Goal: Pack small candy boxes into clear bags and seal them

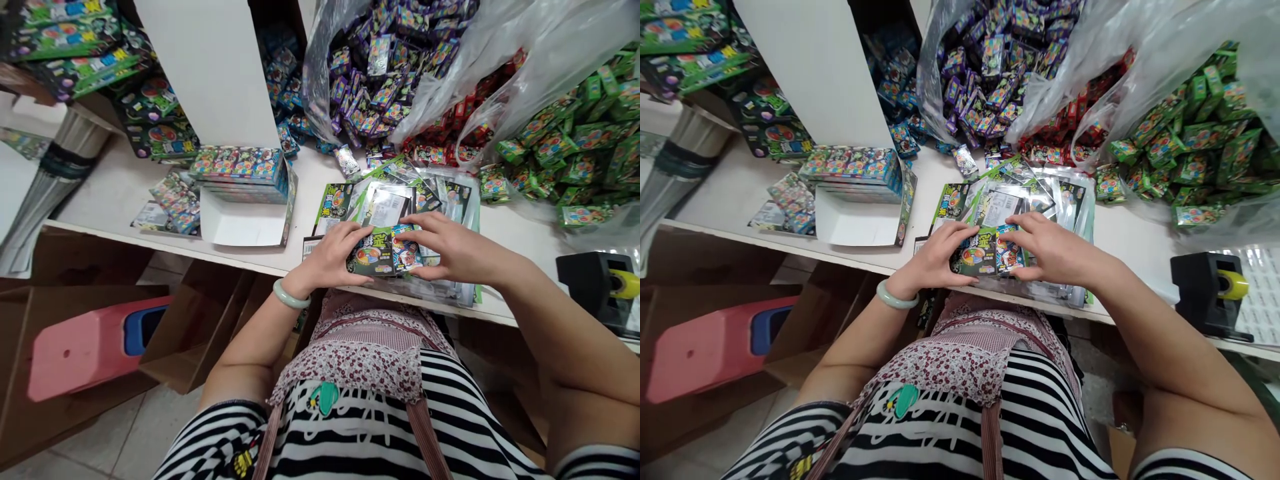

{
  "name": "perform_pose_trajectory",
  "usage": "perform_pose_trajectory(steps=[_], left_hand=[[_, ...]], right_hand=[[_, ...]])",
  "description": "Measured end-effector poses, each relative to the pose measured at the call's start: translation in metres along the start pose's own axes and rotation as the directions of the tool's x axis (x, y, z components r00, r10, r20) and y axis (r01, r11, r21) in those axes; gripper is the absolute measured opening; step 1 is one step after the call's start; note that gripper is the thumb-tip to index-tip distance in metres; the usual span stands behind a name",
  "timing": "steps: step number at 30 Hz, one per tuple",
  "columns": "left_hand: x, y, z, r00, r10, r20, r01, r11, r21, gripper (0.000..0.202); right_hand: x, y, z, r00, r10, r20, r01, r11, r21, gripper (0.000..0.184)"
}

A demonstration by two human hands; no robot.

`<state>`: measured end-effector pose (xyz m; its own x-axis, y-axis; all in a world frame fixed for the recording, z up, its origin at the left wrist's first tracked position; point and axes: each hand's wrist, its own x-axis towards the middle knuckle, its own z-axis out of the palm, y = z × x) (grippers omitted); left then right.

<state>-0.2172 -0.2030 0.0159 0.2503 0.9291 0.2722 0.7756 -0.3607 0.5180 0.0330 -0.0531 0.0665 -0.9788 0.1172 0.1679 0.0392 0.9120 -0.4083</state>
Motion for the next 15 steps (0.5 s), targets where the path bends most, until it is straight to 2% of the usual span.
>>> perform_pose_trajectory(steps=[2, 5, 9, 12, 15], left_hand=[[-0.001, 0.000, -0.001, 1.000, 0.004, 0.027, -0.003, 0.999, -0.047, 0.095], [-0.003, -0.002, -0.004, 1.000, 0.006, 0.013, -0.005, 0.996, -0.089, 0.095], [-0.003, -0.004, -0.007, 0.998, -0.023, -0.050, 0.020, 0.997, -0.077, 0.095], [-0.003, -0.003, -0.008, 0.997, -0.020, -0.070, 0.014, 0.997, -0.074, 0.097], [-0.002, -0.001, -0.008, 0.997, -0.018, -0.072, 0.013, 0.998, -0.067, 0.098]], right_hand=[[-0.002, 0.000, -0.001, 1.000, -0.010, 0.002, 0.010, 1.000, 0.003, 0.049], [-0.005, -0.004, -0.008, 1.000, -0.003, -0.030, 0.003, 1.000, 0.010, 0.047], [-0.008, -0.013, -0.015, 0.974, 0.086, -0.210, -0.097, 0.995, -0.038, 0.046], [-0.007, -0.021, -0.010, 0.938, 0.149, -0.312, -0.183, 0.980, -0.082, 0.047], [-0.004, -0.026, -0.002, 0.939, 0.144, -0.311, -0.181, 0.979, -0.092, 0.047]])
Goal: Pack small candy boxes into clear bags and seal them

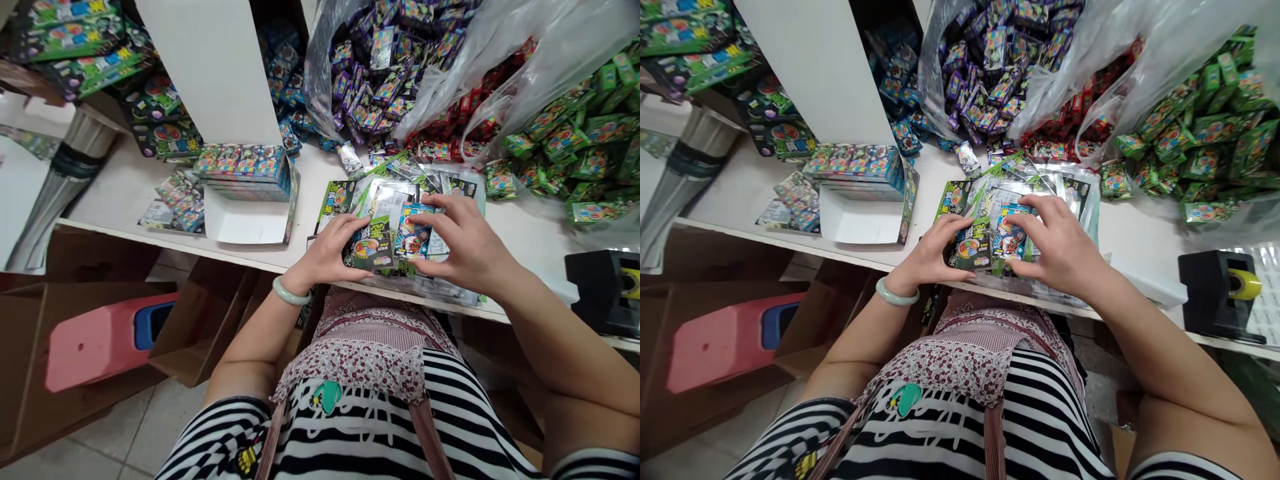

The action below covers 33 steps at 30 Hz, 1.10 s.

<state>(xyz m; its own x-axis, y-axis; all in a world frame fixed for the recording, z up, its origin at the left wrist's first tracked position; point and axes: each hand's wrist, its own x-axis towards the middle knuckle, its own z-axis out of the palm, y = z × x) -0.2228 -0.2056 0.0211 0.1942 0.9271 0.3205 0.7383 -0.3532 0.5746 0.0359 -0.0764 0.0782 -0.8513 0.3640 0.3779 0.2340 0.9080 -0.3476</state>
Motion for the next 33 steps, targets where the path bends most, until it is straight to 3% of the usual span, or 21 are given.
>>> perform_pose_trajectory(steps=[5, 15, 21, 29, 33], left_hand=[[-0.003, -0.001, 0.002, 1.000, -0.018, -0.014, 0.018, 0.999, 0.034, 0.097], [-0.002, 0.000, 0.006, 0.995, -0.076, -0.066, 0.080, 0.994, 0.068, 0.097], [-0.004, 0.000, 0.009, 1.000, -0.011, 0.014, 0.010, 0.997, 0.072, 0.100], [-0.005, 0.002, 0.013, 0.999, 0.031, 0.014, -0.032, 0.993, 0.118, 0.100], [-0.001, 0.003, 0.013, 1.000, 0.007, 0.003, -0.008, 0.992, 0.124, 0.097]], right_hand=[[-0.001, -0.001, 0.001, 0.997, -0.036, 0.073, 0.033, 0.999, 0.037, 0.045], [-0.005, 0.001, 0.002, 0.995, 0.035, 0.094, -0.042, 0.997, 0.067, 0.048], [0.003, 0.011, 0.000, 0.964, -0.120, 0.238, 0.082, 0.983, 0.163, 0.046], [0.009, 0.017, 0.009, 0.949, -0.140, 0.283, 0.099, 0.983, 0.155, 0.044], [0.013, 0.017, 0.013, 0.955, -0.110, 0.276, 0.055, 0.979, 0.199, 0.059]])
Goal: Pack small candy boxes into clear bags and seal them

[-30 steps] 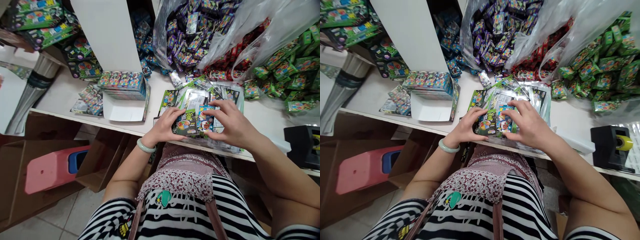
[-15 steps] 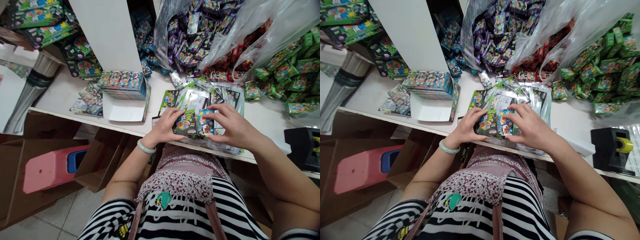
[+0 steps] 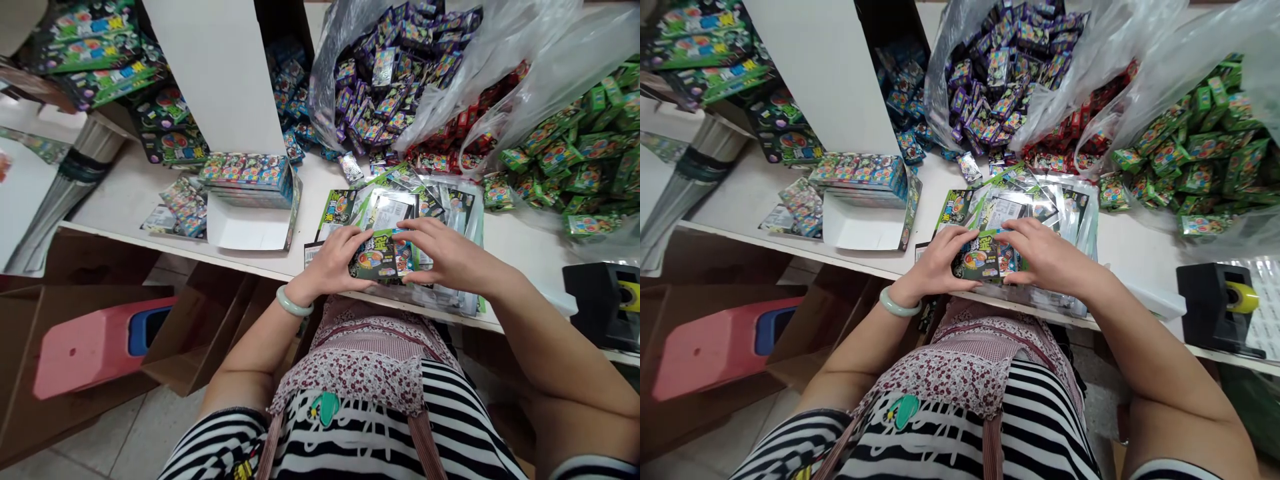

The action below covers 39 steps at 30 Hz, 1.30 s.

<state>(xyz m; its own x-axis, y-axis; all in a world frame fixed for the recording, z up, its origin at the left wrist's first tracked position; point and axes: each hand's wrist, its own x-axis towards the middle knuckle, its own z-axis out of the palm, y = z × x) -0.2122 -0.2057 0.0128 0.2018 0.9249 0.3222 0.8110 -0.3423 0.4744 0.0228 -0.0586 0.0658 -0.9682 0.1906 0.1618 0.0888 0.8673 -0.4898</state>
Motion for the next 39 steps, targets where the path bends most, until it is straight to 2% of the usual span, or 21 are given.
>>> perform_pose_trajectory(steps=[2, 4, 7, 10, 12, 15, 18, 23, 27, 30, 31, 32, 34, 35, 37, 39], left_hand=[[0.002, 0.003, 0.000, 1.000, -0.010, -0.023, 0.010, 1.000, 0.000, 0.096], [0.004, 0.008, 0.000, 0.997, -0.042, -0.069, 0.042, 0.999, -0.001, 0.096], [0.008, 0.020, 0.000, 0.985, -0.091, -0.144, 0.091, 0.996, -0.012, 0.095], [0.014, 0.037, 0.002, 0.963, -0.130, -0.234, 0.119, 0.991, -0.062, 0.098], [0.018, 0.049, 0.008, 0.936, -0.217, -0.278, 0.167, 0.967, -0.194, 0.087], [0.018, 0.062, 0.023, 0.900, -0.356, -0.253, 0.204, 0.855, -0.477, 0.055], [0.011, 0.068, 0.043, 0.897, -0.394, -0.203, 0.189, 0.754, -0.629, 0.051], [-0.011, 0.073, 0.065, 0.892, -0.432, -0.135, 0.225, 0.682, -0.696, 0.057], [-0.026, 0.074, 0.070, 0.898, -0.424, -0.116, 0.232, 0.682, -0.694, 0.069], [-0.029, 0.070, 0.069, 0.893, -0.412, -0.183, 0.202, 0.728, -0.655, 0.061], [-0.029, 0.068, 0.067, 0.889, -0.415, -0.195, 0.202, 0.737, -0.645, 0.057], [-0.028, 0.066, 0.065, 0.885, -0.422, -0.196, 0.210, 0.738, -0.641, 0.054], [-0.027, 0.063, 0.062, 0.882, -0.437, -0.177, 0.230, 0.727, -0.647, 0.053], [-0.026, 0.062, 0.060, 0.882, -0.440, -0.171, 0.232, 0.720, -0.655, 0.053], [-0.027, 0.060, 0.058, 0.887, -0.433, -0.159, 0.224, 0.706, -0.672, 0.052], [-0.027, 0.058, 0.057, 0.897, -0.419, -0.138, 0.220, 0.697, -0.683, 0.052]], right_hand=[[0.000, -0.002, 0.002, 1.000, 0.006, -0.012, -0.005, 0.996, 0.092, 0.075], [-0.004, -0.007, 0.007, 0.993, 0.058, -0.101, -0.041, 0.986, 0.160, 0.079], [-0.012, -0.020, 0.018, 0.937, 0.226, -0.265, -0.163, 0.957, 0.241, 0.061], [-0.019, -0.034, 0.025, 0.885, 0.368, -0.283, -0.237, 0.882, 0.408, 0.049], [-0.021, -0.038, 0.022, 0.862, 0.412, -0.295, -0.232, 0.839, 0.493, 0.043], [-0.025, -0.037, 0.014, 0.840, 0.409, -0.356, -0.228, 0.862, 0.452, 0.032], [-0.032, -0.033, 0.015, 0.860, 0.365, -0.356, -0.259, 0.914, 0.314, 0.031], [-0.043, -0.033, 0.038, 0.887, 0.289, -0.362, -0.226, 0.952, 0.206, 0.026], [-0.045, -0.038, 0.044, 0.916, 0.256, -0.308, -0.192, 0.956, 0.223, 0.018], [-0.045, -0.041, 0.048, 0.926, 0.254, -0.279, -0.199, 0.957, 0.211, 0.023], [-0.045, -0.042, 0.052, 0.911, 0.266, -0.316, -0.209, 0.957, 0.203, 0.028], [-0.046, -0.043, 0.058, 0.877, 0.290, -0.384, -0.224, 0.952, 0.209, 0.035], [-0.049, -0.045, 0.073, 0.752, 0.381, -0.538, -0.247, 0.919, 0.306, 0.047], [-0.050, -0.046, 0.081, 0.688, 0.444, -0.574, -0.246, 0.887, 0.391, 0.049], [-0.051, -0.048, 0.097, 0.611, 0.562, -0.557, -0.232, 0.801, 0.553, 0.047], [-0.048, -0.051, 0.106, 0.572, 0.629, -0.527, -0.228, 0.739, 0.634, 0.037]])
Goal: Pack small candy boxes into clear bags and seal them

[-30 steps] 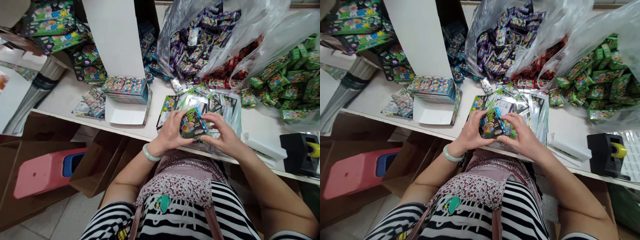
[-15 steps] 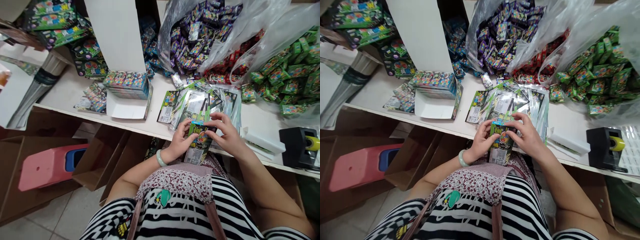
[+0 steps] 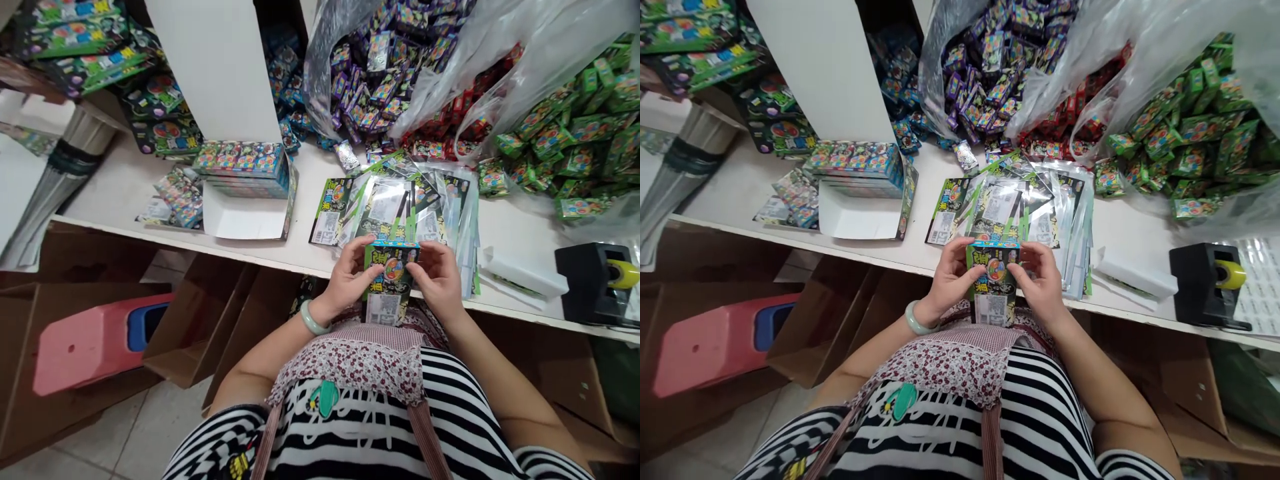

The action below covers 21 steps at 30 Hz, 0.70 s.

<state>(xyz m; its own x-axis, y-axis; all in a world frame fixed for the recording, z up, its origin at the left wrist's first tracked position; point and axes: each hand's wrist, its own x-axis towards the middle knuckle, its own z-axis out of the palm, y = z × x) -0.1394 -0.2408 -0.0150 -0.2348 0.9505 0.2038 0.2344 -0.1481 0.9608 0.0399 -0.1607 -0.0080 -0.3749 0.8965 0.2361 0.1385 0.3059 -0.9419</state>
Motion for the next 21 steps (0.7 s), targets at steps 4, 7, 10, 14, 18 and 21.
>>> perform_pose_trajectory(steps=[4, 7, 10, 14, 18, 21], left_hand=[[0.007, 0.004, -0.002, 0.998, 0.041, -0.038, -0.043, 0.997, -0.060, 0.038], [0.017, 0.012, -0.003, 0.986, 0.074, -0.150, -0.097, 0.984, -0.153, 0.016], [0.027, 0.021, -0.004, 0.988, 0.007, -0.156, -0.045, 0.970, -0.241, 0.016], [0.033, 0.027, -0.008, 0.991, -0.074, -0.111, 0.034, 0.945, -0.325, 0.026], [0.032, 0.031, -0.014, 0.996, 0.014, -0.085, -0.035, 0.966, -0.255, 0.011], [0.034, 0.037, -0.014, 0.994, 0.070, -0.079, -0.086, 0.972, -0.218, 0.011]], right_hand=[[0.005, -0.007, 0.003, 1.000, -0.030, -0.003, 0.030, 0.999, -0.020, 0.023], [0.017, -0.013, -0.004, 0.991, -0.102, 0.091, 0.105, 0.994, -0.020, 0.016], [0.030, -0.016, -0.013, 0.990, -0.050, 0.134, 0.041, 0.997, 0.071, 0.009], [0.043, -0.021, -0.019, 0.978, 0.052, 0.201, -0.094, 0.974, 0.206, 0.021], [0.046, -0.032, -0.023, 0.949, -0.114, 0.293, 0.092, 0.992, 0.085, 0.007], [0.049, -0.040, -0.022, 0.940, -0.139, 0.312, 0.120, 0.990, 0.080, 0.011]])
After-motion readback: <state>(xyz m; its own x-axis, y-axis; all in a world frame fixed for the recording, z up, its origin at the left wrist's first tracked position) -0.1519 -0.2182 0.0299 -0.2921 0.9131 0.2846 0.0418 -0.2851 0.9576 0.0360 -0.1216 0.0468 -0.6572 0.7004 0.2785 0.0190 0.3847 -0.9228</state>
